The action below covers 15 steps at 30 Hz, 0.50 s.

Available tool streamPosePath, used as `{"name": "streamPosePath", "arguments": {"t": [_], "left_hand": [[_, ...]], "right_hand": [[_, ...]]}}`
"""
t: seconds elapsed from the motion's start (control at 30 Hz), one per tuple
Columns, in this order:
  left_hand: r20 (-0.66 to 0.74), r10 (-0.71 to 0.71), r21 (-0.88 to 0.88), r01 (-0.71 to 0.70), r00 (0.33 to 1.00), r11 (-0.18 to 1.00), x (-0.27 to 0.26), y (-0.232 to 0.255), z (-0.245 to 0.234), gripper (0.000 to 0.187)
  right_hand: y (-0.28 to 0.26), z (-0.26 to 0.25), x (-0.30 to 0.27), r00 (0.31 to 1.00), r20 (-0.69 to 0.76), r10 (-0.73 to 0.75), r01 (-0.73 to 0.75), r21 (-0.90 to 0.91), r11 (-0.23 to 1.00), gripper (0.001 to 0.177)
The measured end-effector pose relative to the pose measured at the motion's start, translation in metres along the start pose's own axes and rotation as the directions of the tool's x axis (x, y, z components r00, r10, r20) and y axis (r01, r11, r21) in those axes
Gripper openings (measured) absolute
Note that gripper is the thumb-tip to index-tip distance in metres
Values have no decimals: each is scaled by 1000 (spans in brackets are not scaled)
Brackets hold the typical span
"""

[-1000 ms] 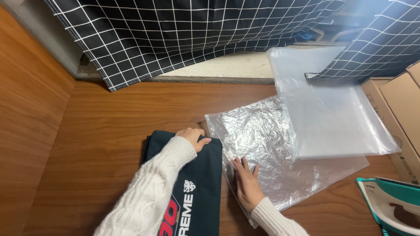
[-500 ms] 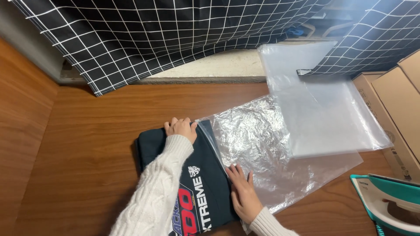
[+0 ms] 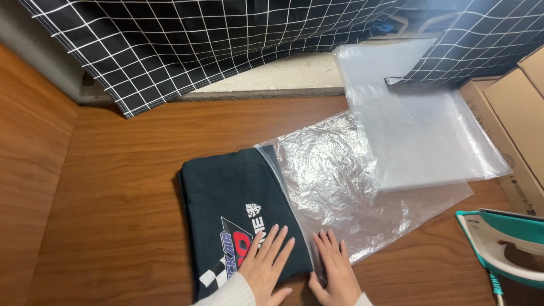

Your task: Folding a black shirt and placing it inside a clear plastic bag for packaging.

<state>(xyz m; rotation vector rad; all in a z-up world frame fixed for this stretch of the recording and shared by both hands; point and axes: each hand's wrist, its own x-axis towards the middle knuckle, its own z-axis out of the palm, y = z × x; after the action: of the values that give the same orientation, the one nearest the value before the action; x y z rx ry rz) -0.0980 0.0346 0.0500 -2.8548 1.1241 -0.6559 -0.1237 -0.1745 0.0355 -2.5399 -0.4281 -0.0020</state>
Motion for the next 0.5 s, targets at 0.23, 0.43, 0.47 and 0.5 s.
{"name": "streamPosePath", "arguments": {"t": [0.23, 0.43, 0.47, 0.5], "left_hand": [[26, -21, -234, 26, 999, 972, -8, 11, 14, 75], [-279, 10, -181, -63, 960, 981, 2, 16, 22, 34], [-352, 2, -193, -75, 936, 978, 6, 16, 20, 21], [-423, -6, -204, -89, 906, 975, 10, 17, 17, 16]], "right_hand": [[-10, 7, -5, 962, -271, 36, -97, -215, 972, 27], [-1, 6, -5, 993, -101, 63, -81, -189, 979, 17], [0, 8, -5, 994, -89, 64, -80, -186, 979, 17], [2, 9, -5, 995, -77, 66, -79, -185, 980, 18]]}}
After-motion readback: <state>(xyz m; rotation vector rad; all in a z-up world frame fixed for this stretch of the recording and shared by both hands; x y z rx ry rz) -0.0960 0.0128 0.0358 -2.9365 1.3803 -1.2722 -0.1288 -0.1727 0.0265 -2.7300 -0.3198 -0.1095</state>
